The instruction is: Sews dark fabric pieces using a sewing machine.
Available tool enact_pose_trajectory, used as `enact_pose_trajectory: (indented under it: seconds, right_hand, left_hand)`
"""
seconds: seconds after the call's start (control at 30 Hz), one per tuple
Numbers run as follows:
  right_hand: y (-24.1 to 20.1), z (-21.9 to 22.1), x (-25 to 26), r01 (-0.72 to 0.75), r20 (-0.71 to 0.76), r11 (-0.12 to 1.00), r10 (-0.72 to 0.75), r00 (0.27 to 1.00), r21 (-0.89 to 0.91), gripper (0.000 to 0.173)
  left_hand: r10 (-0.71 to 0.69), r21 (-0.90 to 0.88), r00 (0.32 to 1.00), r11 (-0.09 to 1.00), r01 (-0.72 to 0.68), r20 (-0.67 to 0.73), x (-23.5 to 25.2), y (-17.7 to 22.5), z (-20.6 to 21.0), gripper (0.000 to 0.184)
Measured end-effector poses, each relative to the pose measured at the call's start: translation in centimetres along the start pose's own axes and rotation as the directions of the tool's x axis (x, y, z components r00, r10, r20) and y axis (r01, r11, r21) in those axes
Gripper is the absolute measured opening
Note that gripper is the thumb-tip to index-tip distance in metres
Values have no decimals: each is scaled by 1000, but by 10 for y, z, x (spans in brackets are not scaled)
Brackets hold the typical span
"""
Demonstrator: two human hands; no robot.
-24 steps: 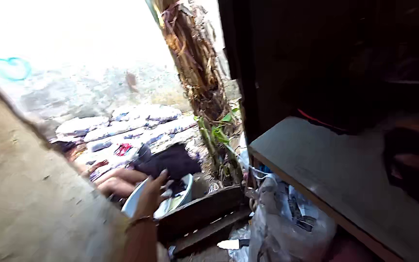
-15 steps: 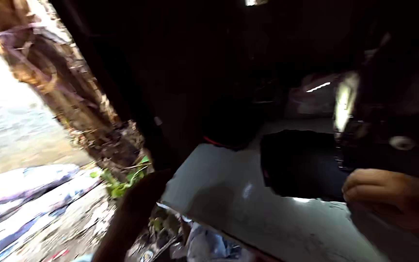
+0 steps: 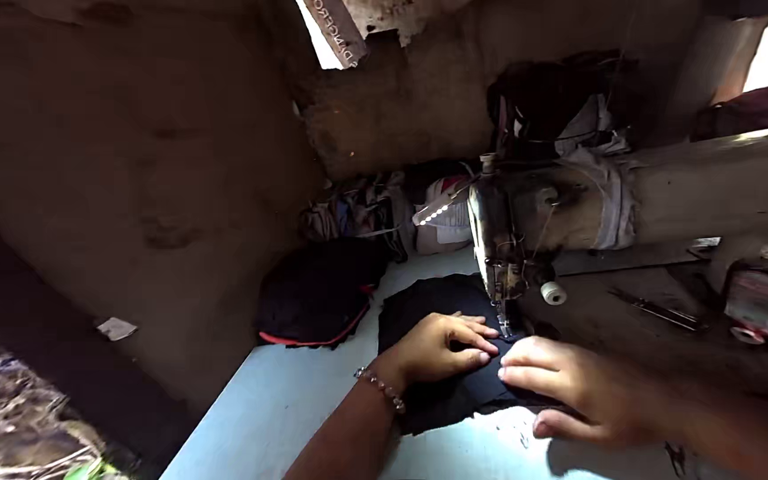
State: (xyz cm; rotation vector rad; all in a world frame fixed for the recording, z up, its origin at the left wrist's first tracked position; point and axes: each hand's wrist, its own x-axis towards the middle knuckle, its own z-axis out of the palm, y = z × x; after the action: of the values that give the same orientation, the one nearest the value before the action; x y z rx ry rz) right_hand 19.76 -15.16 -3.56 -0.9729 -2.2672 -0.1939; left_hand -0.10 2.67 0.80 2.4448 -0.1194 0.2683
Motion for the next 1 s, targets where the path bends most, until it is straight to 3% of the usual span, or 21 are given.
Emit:
enact_pose_trajectory:
  seconds: [0.3, 0.53, 0.6, 0.67, 0.73, 0.83, 1.0]
  right_hand:
    - [-3, -3, -4, -100, 52, 995, 99, 994, 31, 60]
    - [16, -14, -7, -188, 80, 982, 190, 978, -34, 62]
    - [18, -17, -6, -211, 107, 975, 218, 970, -71, 62]
    - [14, -16, -5, -177, 80, 980, 184, 980, -89, 63]
    - [4, -13, -2, -102, 47, 995, 103, 994, -23, 65]
    - [0, -5, -1, -43, 66, 997, 38, 997, 64, 65]
    - [11, -6, -6, -88, 56, 996, 86, 995, 23, 66]
  left_hand:
    - [-200, 36, 979, 979, 201, -32, -5, 15, 4, 28]
    - [-381, 332, 922, 862, 382, -71, 0, 43, 8, 48]
    - [-294, 331, 950, 891, 311, -101, -3, 39, 6, 45]
    - [-4, 256, 985, 966, 49, -175, -9, 23, 5, 28]
    - [164, 111, 979, 982, -151, -119, -11, 11, 2, 16]
    - [147, 25, 989, 989, -147, 2, -12, 6, -1, 18]
    - [82, 139, 996, 986, -87, 43, -13, 11, -1, 26]
